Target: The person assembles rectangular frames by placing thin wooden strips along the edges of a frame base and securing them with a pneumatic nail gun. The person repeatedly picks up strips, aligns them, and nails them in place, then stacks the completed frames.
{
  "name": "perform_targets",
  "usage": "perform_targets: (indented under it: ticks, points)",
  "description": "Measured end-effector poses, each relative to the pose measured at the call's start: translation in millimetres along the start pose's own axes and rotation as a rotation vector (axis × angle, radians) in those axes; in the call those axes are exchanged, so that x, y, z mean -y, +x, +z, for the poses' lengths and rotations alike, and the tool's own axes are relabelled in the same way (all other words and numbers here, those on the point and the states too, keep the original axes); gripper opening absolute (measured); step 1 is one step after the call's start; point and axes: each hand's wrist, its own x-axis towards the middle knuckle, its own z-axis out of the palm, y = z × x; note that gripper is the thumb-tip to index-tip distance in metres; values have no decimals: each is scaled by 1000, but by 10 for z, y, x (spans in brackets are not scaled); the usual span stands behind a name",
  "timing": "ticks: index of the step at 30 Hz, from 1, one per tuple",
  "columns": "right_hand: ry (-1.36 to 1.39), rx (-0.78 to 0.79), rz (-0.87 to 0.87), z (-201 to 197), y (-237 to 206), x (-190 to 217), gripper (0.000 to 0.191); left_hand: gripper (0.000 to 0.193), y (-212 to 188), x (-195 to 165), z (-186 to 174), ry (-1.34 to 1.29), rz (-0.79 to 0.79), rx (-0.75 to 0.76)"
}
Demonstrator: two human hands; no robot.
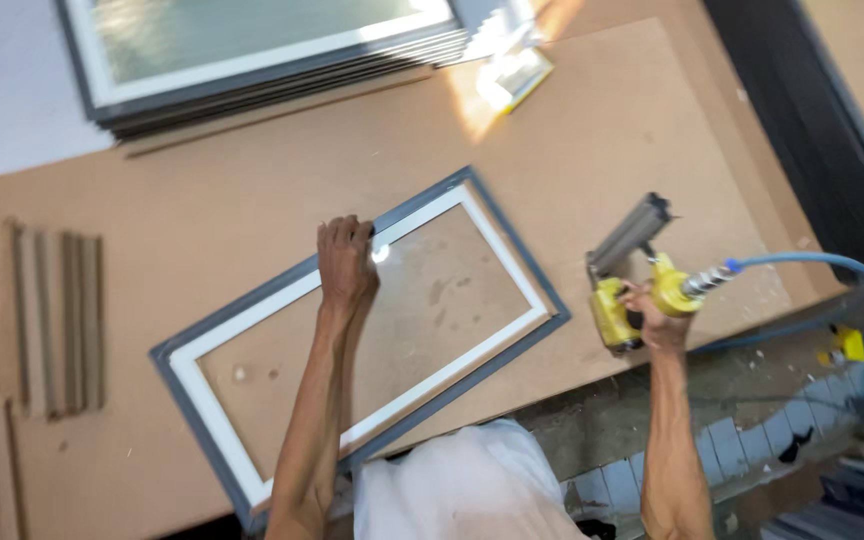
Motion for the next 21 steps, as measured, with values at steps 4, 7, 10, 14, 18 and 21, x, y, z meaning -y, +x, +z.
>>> perform_targets:
  ticks: [4, 7, 10, 14, 18, 21]
  points:
    - [68, -51, 86, 17, -6, 4, 15, 25, -561, 722, -308, 7, -152, -47]
    - [32, -68, 65, 53, -25, 34, 30, 23, -603, 838, -281, -63, -139, -129]
    - [32, -41, 49, 79, -70, 86, 19, 25, -401, 793, -189, -68, -111, -144]
    - [-33, -42, 48, 86, -126, 141, 15, 21, -44, 817, -129, -99, -95, -6]
    - [-88, -154, 61, 137, -141, 178, 20, 11, 524, 1050, -156, -124, -167, 197]
    - [-75, -182, 73, 198, -151, 206, 19, 24, 1131, 1312, -159, 47, -25, -108]
